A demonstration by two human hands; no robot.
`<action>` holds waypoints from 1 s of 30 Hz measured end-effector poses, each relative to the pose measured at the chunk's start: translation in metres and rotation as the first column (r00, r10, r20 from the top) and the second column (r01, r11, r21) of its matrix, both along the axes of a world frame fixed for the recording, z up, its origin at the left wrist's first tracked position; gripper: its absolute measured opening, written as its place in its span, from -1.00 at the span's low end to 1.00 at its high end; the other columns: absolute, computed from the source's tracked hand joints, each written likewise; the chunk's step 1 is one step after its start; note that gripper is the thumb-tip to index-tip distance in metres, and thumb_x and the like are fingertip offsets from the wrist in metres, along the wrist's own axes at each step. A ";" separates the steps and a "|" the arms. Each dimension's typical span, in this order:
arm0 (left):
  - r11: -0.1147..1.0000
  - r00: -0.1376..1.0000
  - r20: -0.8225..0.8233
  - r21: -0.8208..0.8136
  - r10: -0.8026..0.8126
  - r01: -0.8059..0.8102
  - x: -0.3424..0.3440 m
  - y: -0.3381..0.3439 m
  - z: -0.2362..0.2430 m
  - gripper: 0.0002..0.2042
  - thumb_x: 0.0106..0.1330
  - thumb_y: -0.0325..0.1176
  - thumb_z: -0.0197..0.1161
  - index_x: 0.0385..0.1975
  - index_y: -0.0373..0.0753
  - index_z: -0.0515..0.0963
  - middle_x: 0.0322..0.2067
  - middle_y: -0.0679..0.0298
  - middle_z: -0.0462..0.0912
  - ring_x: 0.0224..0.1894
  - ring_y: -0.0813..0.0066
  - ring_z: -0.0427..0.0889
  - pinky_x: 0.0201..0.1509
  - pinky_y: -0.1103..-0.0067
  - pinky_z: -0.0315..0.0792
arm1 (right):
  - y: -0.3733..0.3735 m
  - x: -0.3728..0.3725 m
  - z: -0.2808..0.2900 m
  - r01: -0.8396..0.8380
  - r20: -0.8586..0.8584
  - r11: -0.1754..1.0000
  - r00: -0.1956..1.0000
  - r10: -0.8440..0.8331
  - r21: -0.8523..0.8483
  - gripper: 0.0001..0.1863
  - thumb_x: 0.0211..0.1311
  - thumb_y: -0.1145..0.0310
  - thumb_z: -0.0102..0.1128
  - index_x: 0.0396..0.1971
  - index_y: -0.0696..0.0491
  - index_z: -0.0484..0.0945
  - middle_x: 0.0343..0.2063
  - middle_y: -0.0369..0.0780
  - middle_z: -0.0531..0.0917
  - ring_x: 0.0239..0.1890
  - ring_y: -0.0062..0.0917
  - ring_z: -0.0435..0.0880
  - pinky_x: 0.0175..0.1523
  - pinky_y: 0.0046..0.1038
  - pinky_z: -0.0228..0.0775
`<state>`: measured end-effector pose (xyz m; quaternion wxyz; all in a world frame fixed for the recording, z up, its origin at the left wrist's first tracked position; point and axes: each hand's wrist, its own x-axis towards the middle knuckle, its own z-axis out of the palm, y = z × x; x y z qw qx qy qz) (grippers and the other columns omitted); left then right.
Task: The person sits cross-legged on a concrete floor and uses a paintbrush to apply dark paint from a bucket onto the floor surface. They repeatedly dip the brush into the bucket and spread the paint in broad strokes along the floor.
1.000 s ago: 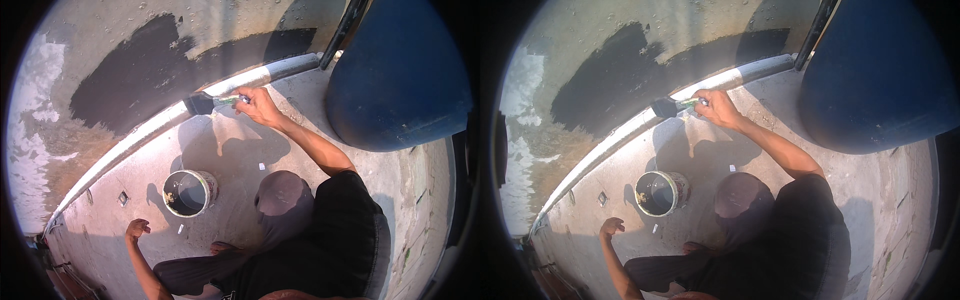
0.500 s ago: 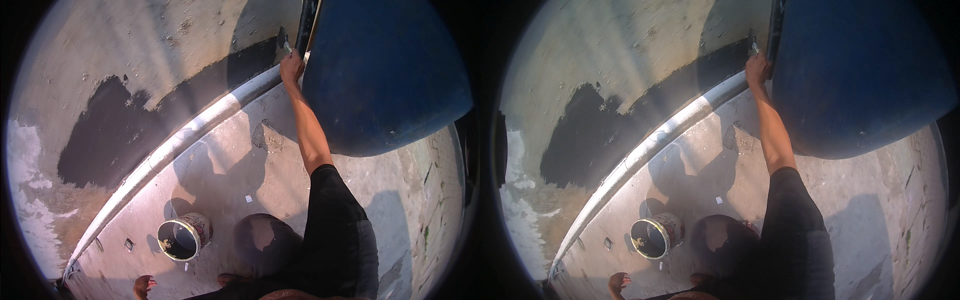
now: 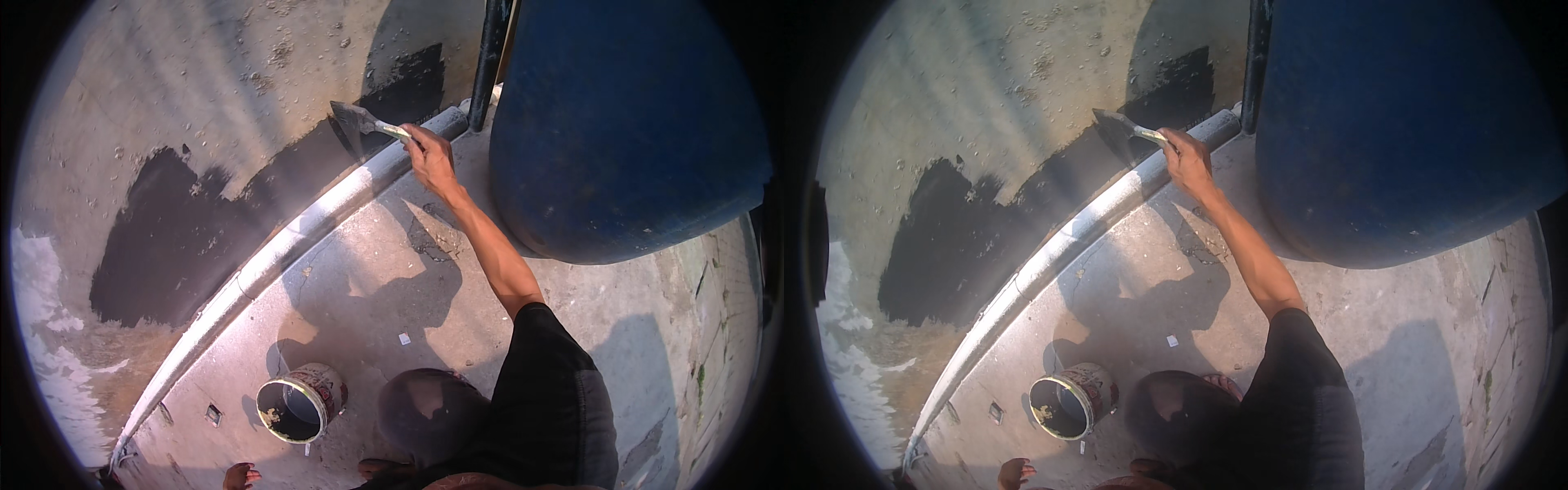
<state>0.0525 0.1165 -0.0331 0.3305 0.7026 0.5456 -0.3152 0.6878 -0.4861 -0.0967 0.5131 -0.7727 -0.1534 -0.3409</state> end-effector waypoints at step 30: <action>1.000 0.997 0.075 -0.014 -0.009 0.010 0.020 -0.002 0.001 -0.73 0.29 -0.18 0.16 -0.07 -0.10 0.54 -0.37 0.26 0.73 -0.28 0.45 0.70 -0.20 0.43 0.35 | 0.047 -0.011 0.017 -0.059 0.019 0.998 0.998 0.060 -0.038 -0.74 0.25 0.51 0.16 -0.08 0.22 0.60 -0.30 -0.02 0.71 -0.39 -0.37 0.75 -0.26 -0.42 0.54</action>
